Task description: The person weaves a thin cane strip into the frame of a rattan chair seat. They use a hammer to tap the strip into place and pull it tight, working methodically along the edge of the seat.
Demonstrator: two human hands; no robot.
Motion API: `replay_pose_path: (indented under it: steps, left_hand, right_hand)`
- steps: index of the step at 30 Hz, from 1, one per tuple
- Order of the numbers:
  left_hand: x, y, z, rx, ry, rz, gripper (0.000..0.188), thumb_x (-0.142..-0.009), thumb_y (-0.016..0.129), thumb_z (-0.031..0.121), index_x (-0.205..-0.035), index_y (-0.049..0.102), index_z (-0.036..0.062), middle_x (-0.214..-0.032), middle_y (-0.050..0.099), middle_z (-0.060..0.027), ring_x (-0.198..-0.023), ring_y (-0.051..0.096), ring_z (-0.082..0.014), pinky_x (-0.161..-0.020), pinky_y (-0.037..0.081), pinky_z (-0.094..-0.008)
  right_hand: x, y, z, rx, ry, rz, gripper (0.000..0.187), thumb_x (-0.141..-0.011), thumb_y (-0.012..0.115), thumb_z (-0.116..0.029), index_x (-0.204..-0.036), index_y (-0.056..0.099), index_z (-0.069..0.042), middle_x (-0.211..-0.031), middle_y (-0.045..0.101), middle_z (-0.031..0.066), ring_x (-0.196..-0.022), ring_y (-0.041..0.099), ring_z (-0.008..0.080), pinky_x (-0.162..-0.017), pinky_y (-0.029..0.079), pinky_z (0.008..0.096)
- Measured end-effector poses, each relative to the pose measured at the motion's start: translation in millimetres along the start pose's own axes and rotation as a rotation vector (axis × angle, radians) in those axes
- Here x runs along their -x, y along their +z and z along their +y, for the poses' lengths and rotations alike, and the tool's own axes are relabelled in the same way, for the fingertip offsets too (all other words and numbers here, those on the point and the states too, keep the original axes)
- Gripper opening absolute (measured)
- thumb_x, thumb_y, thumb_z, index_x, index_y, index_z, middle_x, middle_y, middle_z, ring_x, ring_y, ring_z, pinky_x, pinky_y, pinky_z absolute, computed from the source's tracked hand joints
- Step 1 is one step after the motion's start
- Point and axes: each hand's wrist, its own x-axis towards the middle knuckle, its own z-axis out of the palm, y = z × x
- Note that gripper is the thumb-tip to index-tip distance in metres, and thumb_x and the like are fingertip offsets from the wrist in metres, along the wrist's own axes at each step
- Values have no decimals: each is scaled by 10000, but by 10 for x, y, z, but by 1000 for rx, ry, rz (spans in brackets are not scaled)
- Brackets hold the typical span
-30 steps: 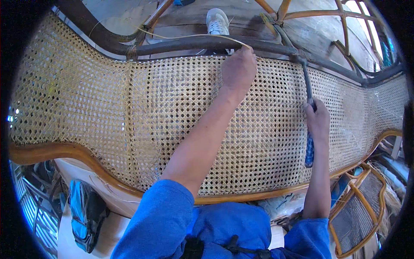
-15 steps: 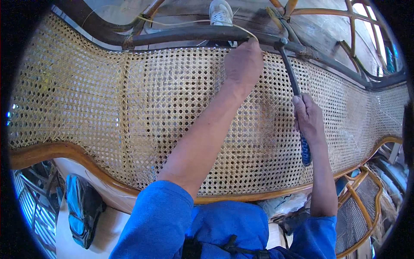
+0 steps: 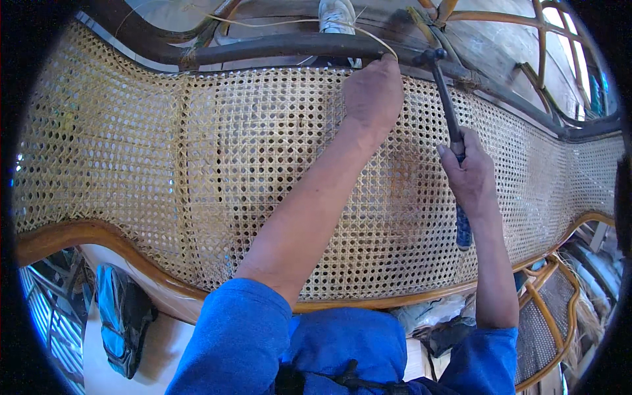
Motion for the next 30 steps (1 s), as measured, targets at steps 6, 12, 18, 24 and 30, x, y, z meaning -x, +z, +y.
replay_pose_path:
  steps: [6,12,18,24,30]
  left_hand:
    - [1,41,-4,-32,1,12,143,-826,570,169,-793,612,35,-731,648,-192,-699,653,-354,-646,525,-455]
    - [3,24,-6,-39,-6,7,132,-823,575,165,-795,615,42,-743,651,-183,-706,653,-349,-646,524,-450]
    - [14,23,-11,-25,17,19,137,-826,580,174,-798,609,43,-732,647,-183,-705,654,-343,-641,524,-446]
    - [-2,24,-6,-37,-7,9,145,-830,583,185,-804,610,46,-728,647,-181,-700,653,-346,-638,523,-451]
    - [8,45,-13,-27,5,28,143,-832,585,193,-822,621,55,-736,651,-174,-699,652,-349,-634,522,-451]
  right_hand:
    - [-106,160,57,249,122,-105,253,-917,552,-273,-959,500,-30,-759,613,206,-718,605,410,-613,472,433]
    - [-75,124,-5,140,155,-54,289,-934,520,-298,-879,469,-19,-721,588,251,-694,592,439,-581,447,478]
    - [-40,58,-96,29,111,46,290,-938,507,-296,-895,486,-11,-725,587,263,-713,597,438,-608,449,482]
    - [-114,95,-112,142,203,-131,357,-955,450,-334,-905,490,17,-754,594,295,-743,599,461,-628,458,498]
    - [-97,156,-97,135,144,-99,378,-954,441,-353,-902,485,20,-721,590,288,-716,594,473,-629,454,504]
